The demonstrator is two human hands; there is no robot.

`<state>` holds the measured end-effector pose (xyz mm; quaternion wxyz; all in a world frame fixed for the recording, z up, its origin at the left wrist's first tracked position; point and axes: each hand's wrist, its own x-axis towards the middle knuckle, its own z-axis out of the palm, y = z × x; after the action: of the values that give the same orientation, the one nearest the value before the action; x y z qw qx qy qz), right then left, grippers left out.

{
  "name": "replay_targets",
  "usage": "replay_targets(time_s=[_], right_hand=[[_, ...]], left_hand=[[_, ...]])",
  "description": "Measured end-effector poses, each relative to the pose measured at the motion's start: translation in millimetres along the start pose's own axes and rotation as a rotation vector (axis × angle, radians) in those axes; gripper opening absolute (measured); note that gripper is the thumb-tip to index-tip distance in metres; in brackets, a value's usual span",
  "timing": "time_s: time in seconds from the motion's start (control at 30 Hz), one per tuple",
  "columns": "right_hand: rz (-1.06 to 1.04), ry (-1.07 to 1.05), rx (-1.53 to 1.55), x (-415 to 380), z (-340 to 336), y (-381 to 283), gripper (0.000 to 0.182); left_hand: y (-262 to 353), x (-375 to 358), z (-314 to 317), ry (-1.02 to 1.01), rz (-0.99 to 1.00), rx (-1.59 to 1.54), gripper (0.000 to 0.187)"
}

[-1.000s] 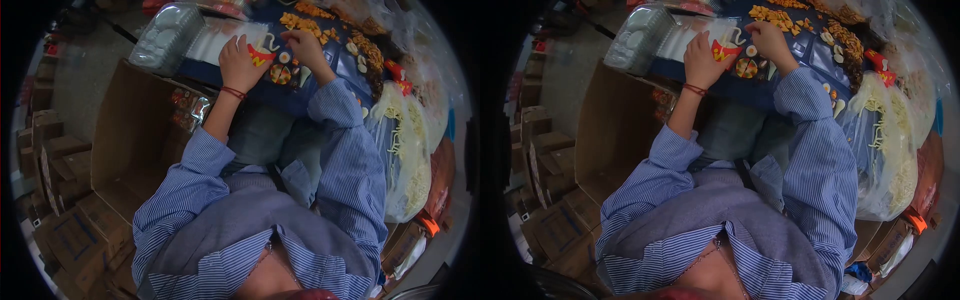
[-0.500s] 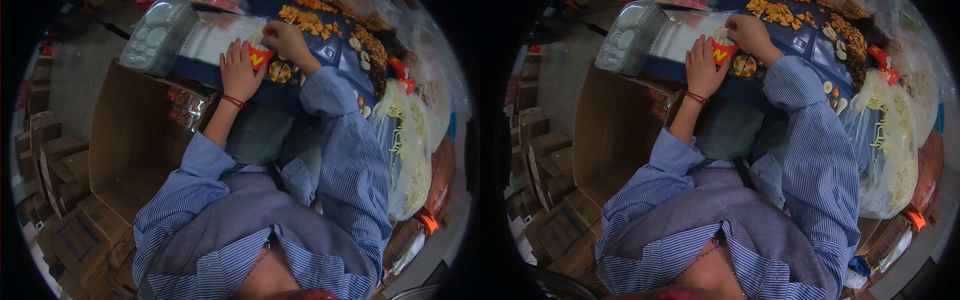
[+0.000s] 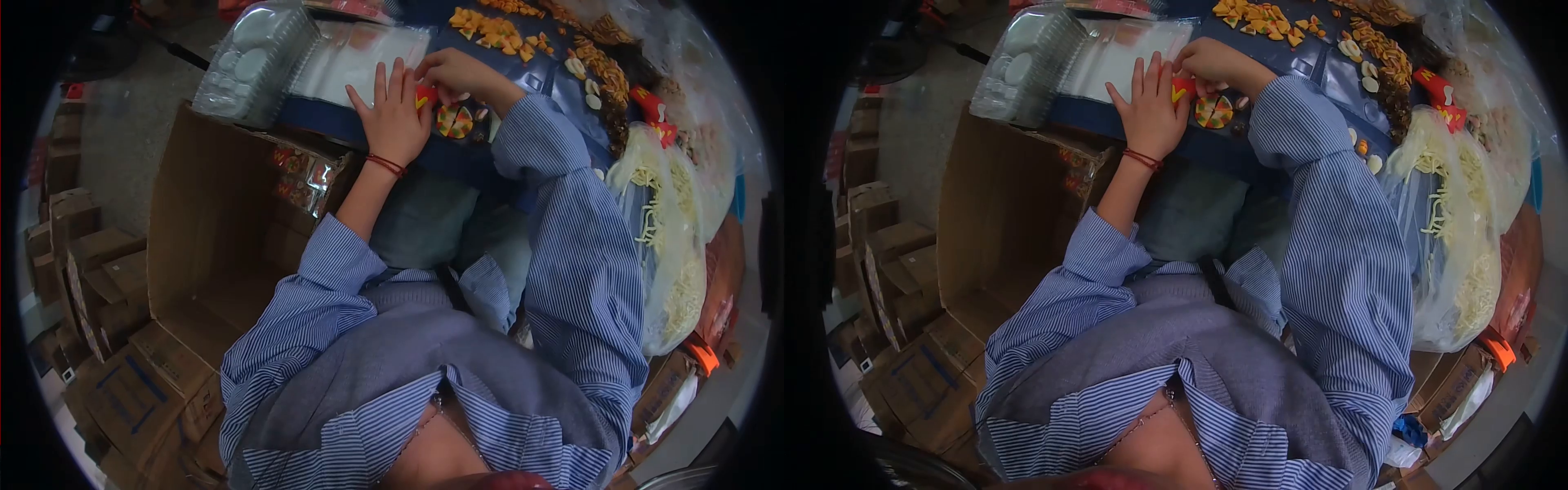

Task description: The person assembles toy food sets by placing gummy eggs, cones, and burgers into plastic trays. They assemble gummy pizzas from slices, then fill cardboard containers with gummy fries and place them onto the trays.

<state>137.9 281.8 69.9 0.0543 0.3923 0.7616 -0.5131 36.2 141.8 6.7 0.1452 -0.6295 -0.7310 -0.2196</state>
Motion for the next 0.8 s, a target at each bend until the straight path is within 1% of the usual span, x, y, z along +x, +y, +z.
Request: replay_targets(time_s=[0.03, 0.07, 0.1, 0.17, 0.23, 0.3, 0.37, 0.43, 0.47, 0.53, 0.57, 0.6, 0.63, 0.67, 0.7, 0.77, 0.8], right_hand=[[-0.085, 0.143, 0.106, -3, 0, 4, 0.027], [-0.170, 0.284, 0.212, -7, -2, 9, 0.026], [-0.170, 0.284, 0.211, -14, -6, 14, 0.026], [-0.331, 0.495, 0.367, -41, -15, 13, 0.024], [-0.281, 0.437, 0.264, -84, -9, 12, 0.023], [-0.360, 0.330, 0.161, -144, 20, 12, 0.017], [-0.538, 0.306, -0.102, -200, 42, 27, 0.013], [-0.488, 0.551, -0.114, -244, 48, 65, 0.008], [-0.301, 0.713, -0.095, -267, 37, 93, 0.011], [0.097, 1.103, -0.218, -308, 2, 181, 0.016], [0.238, 1.188, -0.307, -333, -20, 240, 0.020], [0.572, 1.044, -0.231, -360, -44, 299, 0.027], [0.563, 1.179, -0.437, -379, -52, 354, 0.035], [0.543, 1.308, -0.652, -387, -60, 389, 0.044], [0.539, 1.319, -0.641, -384, -68, 391, 0.044], [0.682, 1.446, -0.552, -369, -84, 380, 0.059], [0.678, 1.458, -0.536, -357, -90, 366, 0.059]], left_hand=[[-1, 2, 1, 0.002, 0.002, -0.001, 0.057], [-3, 4, 2, -0.025, 0.034, -0.033, 0.052], [-5, 6, 2, -0.053, 0.067, -0.064, 0.048], [-8, 7, 5, -0.060, 0.097, -0.113, 0.047], [-10, 11, 4, -0.063, 0.151, -0.181, 0.046], [-8, 16, 2, -0.136, 0.178, -0.101, 0.045], [-10, 16, 5, -0.136, 0.218, -0.048, 0.045], [-14, 16, 9, -0.048, 0.239, -0.101, 0.044], [-9, 17, -1, -0.014, 0.237, -0.118, 0.044], [17, 28, -22, 0.015, 0.256, -0.150, 0.044], [33, 32, -31, 0.034, 0.268, -0.272, 0.045], [47, 38, -40, 0.057, 0.277, -0.386, 0.045], [74, 43, -49, 0.089, 0.371, -0.384, 0.044], [99, 50, -53, 0.100, 0.385, -0.379, 0.044], [123, 56, -55, 0.068, 0.471, -0.446, 0.044], [168, 68, -51, 0.018, 0.623, -0.535, 0.043], [191, 76, -45, 0.002, 0.687, -0.560, 0.042]])
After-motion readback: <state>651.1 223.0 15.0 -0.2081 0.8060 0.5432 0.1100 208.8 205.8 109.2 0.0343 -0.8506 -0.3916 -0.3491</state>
